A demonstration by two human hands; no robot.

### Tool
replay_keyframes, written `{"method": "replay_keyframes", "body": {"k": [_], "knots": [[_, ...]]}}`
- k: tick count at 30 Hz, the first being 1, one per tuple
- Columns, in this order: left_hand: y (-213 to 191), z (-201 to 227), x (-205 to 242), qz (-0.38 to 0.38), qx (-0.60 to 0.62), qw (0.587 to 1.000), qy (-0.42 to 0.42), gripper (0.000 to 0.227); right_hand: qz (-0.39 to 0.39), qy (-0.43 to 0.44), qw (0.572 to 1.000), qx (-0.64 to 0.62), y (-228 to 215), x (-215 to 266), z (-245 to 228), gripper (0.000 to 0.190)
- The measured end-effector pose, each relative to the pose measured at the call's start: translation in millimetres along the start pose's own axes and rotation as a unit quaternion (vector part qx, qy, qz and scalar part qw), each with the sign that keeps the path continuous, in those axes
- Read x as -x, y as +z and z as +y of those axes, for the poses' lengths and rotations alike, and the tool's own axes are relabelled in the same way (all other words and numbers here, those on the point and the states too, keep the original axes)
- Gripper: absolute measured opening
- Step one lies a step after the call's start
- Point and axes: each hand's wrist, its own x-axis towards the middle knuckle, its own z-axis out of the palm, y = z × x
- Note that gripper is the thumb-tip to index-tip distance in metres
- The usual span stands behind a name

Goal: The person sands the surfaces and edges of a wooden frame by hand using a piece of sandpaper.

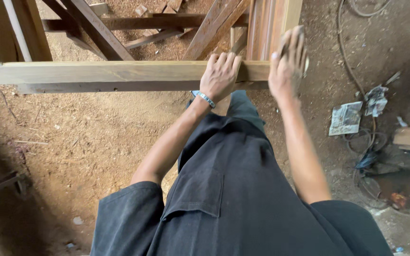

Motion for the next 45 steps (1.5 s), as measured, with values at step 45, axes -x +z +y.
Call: {"method": "replay_keyframes", "body": {"k": [45], "knots": [[-2.6,4.6,8.5,0.006,-0.011,1.000,-0.006,0.030,0.024,-0.025,0.999,-0.015,1.2,0.1,-19.1,0.059]]}}
